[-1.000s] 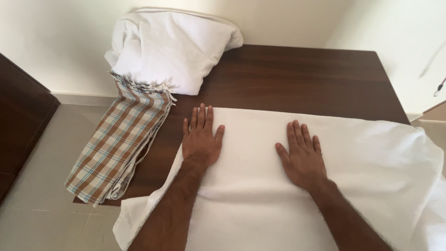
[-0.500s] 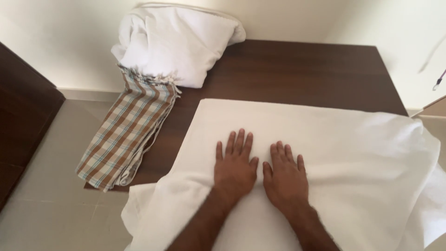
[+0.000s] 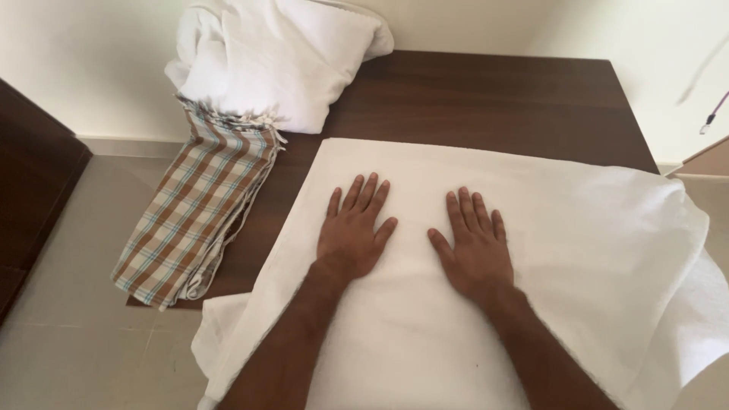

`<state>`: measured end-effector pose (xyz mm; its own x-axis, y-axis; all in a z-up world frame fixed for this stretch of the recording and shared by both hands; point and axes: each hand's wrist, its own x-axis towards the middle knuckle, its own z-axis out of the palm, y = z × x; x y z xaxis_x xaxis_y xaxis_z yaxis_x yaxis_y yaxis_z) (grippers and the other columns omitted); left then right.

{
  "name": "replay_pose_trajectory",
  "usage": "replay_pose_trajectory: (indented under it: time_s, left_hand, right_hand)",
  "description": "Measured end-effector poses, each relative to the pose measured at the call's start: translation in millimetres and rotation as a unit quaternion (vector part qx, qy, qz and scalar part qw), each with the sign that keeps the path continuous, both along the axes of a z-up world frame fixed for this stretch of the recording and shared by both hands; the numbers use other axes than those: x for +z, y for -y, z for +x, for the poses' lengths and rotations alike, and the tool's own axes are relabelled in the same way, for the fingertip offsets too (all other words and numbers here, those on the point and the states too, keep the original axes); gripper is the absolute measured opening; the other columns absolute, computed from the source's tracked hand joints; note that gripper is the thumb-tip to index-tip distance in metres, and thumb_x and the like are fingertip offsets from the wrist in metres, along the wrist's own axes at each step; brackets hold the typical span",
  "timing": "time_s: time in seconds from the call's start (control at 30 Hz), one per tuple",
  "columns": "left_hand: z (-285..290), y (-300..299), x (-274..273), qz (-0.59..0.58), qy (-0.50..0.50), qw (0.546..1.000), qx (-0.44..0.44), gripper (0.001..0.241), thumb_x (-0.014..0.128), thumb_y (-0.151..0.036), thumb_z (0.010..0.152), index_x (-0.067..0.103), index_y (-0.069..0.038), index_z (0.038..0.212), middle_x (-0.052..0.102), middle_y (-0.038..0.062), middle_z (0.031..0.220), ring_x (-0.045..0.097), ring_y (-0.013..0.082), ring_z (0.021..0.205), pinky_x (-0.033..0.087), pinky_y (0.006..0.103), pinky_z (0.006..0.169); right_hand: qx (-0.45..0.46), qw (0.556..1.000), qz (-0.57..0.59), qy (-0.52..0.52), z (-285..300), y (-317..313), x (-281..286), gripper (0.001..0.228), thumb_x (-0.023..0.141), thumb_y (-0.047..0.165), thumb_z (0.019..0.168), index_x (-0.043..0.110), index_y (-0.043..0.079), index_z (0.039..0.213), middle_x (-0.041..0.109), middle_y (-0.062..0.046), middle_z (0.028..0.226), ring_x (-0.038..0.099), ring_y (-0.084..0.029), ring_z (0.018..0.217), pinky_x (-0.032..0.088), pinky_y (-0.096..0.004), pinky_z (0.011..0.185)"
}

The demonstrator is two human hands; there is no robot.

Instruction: The person folds a white towel on a wooden table. They smooth the towel with both hands, fold it in half, and then fold it again to create a neat rectangular shape. A plaid towel and a white pillow are visible nearby.

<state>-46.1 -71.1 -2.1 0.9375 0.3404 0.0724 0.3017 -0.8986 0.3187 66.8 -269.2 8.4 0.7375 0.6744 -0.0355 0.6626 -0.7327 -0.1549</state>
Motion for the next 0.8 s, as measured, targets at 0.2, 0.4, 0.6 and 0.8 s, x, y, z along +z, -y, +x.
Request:
replay_pose_trajectory:
  time_s: [0.2, 0.4, 0.6, 0.8]
  left_hand:
    - [9, 22, 26, -0.017, -0.079, 0.995, 0.061, 0.069, 0.037, -0.05, 0.1, 0.017, -0.025, 0.161, 0.009, 0.001, 0.171, 0.003, 0.0221, 0.156, -0.003, 0.0523, 0.123]
    - [-15, 95, 5, 0.139, -0.038, 0.989, -0.003, 0.073, 0.037, -0.038, 0.099, 0.016, -0.016, 0.165, 0.012, 0.009, 0.171, 0.007, 0.0274, 0.158, 0.0, 0.0526, 0.123]
    - [-49, 63, 36, -0.039, -0.105, 0.992, 0.055, 0.072, 0.03, -0.055, 0.103, 0.01, -0.023, 0.164, 0.003, 0.004, 0.172, -0.001, 0.0224, 0.158, -0.002, 0.0497, 0.125]
    - [-63, 54, 26, -0.063, -0.104, 0.984, 0.129, 0.071, 0.029, -0.057, 0.103, 0.008, -0.025, 0.164, 0.0, 0.002, 0.173, -0.004, 0.0222, 0.158, -0.003, 0.0496, 0.126]
  right_hand:
    - [-0.021, 1.0, 0.009, 0.01, -6, -1, -1, 0.074, 0.034, 0.054, 0.102, 0.015, 0.017, 0.163, 0.01, -0.005, 0.171, 0.005, -0.024, 0.157, 0.003, -0.048, 0.124]
    - [0.015, 0.998, 0.047, 0.033, -35, 9, -30, 0.066, 0.03, 0.043, 0.107, 0.019, 0.01, 0.163, 0.018, -0.011, 0.172, 0.012, -0.027, 0.158, 0.007, -0.05, 0.125]
    - [-0.061, 0.998, 0.032, -0.007, -41, 53, -9, 0.075, 0.032, 0.053, 0.104, 0.016, 0.009, 0.163, 0.015, -0.011, 0.17, 0.009, -0.028, 0.157, 0.006, -0.048, 0.124]
    - [-0.156, 0.986, 0.02, -0.06, -42, 81, -4, 0.082, 0.03, 0.061, 0.101, 0.008, 0.012, 0.164, 0.005, -0.007, 0.172, 0.0, -0.025, 0.158, 0.001, -0.047, 0.125]
